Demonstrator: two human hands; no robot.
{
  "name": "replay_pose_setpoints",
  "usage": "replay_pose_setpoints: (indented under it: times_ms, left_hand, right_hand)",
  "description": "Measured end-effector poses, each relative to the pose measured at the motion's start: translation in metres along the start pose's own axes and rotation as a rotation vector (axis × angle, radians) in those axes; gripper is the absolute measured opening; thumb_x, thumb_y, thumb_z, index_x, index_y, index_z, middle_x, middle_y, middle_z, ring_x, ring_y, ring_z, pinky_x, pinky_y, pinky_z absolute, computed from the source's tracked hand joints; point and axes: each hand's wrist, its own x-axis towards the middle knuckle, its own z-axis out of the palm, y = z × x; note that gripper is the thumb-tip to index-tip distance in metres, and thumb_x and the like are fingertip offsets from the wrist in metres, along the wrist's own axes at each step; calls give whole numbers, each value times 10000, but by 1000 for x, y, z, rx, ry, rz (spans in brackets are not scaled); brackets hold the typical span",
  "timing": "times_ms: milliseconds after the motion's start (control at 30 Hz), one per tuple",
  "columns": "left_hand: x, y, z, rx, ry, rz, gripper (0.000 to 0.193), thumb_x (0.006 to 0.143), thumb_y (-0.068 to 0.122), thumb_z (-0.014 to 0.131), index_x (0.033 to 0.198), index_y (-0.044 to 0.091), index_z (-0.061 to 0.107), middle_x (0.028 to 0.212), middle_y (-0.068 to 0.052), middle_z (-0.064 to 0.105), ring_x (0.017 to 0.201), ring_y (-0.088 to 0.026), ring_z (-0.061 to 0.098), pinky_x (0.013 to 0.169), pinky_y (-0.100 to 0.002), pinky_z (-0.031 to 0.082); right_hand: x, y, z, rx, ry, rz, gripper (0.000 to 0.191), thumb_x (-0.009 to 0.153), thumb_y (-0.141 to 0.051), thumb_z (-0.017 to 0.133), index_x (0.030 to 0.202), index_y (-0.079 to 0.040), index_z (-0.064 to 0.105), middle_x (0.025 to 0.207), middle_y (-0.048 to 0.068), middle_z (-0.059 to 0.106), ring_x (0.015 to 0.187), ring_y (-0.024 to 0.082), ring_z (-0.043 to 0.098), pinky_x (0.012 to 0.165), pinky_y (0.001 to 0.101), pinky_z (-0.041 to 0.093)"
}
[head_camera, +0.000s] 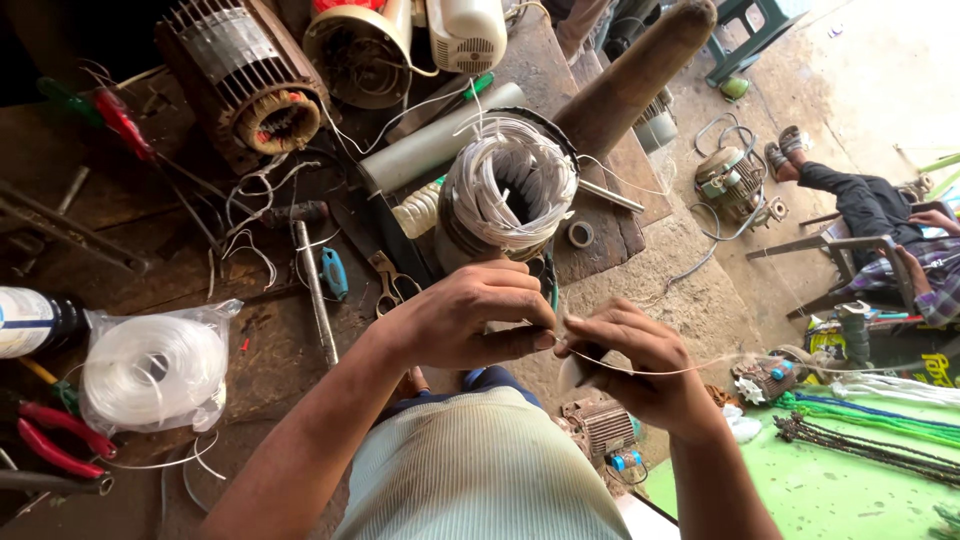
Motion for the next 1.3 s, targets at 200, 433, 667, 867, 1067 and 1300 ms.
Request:
replay_pose_setpoints:
  times_ms: [200,433,667,867,1067,1300]
  left_hand:
    - [-3,-1,-4,-39,-22,-14,105,965,137,747,1036,93,684,890,-41,647,864,-234,655,813,-370,510]
    - [-1,-7,-1,-55,-16,13,107,984,141,739,1014,73,662,946,-59,681,900,-261,681,820,-388,537]
    - [2,-7,-1,-63,-46,2,94,984,128,729,1009,56,675,917,-62,686,872,-258,686,791,-385,539]
    - [2,-4,-1,24,-58,-18,110,973,132,738,999,51,667,920,-67,692,880,-262,691,788,-385,547]
    - [3,-4,0,54,-60,-1,108,957,125,747,999,58,673,905,-63,692,878,-265,688,794,-397,540]
    - [2,-3,-1,18,-51,-32,110,959,125,737,1037,74,679,930,-54,701,891,-256,695,800,-387,547]
  right_hand:
    - [20,2,1,-2,-20,-105,419,838,-144,797,1246,-99,713,1002,35,719,940,212,675,873,346,541]
    - [9,-18,12,-280,171,-128,364,810,-148,776,1171,-113,739,956,22,708,891,188,643,874,348,452]
    - [-54,-21,1,-206,337,-63,331,821,-119,770,1148,-95,726,900,-29,705,825,98,635,847,344,437]
    - [-80,-24,-9,-50,395,2,381,899,-182,786,1261,-108,693,957,0,724,879,133,644,849,316,490]
    - [-47,-8,12,134,131,216,603,907,-168,733,1463,-42,538,1044,84,774,856,157,701,825,300,563]
    - [-26,0,33,240,196,188,464,914,-90,737,1367,-31,657,1054,100,718,912,151,669,763,259,560]
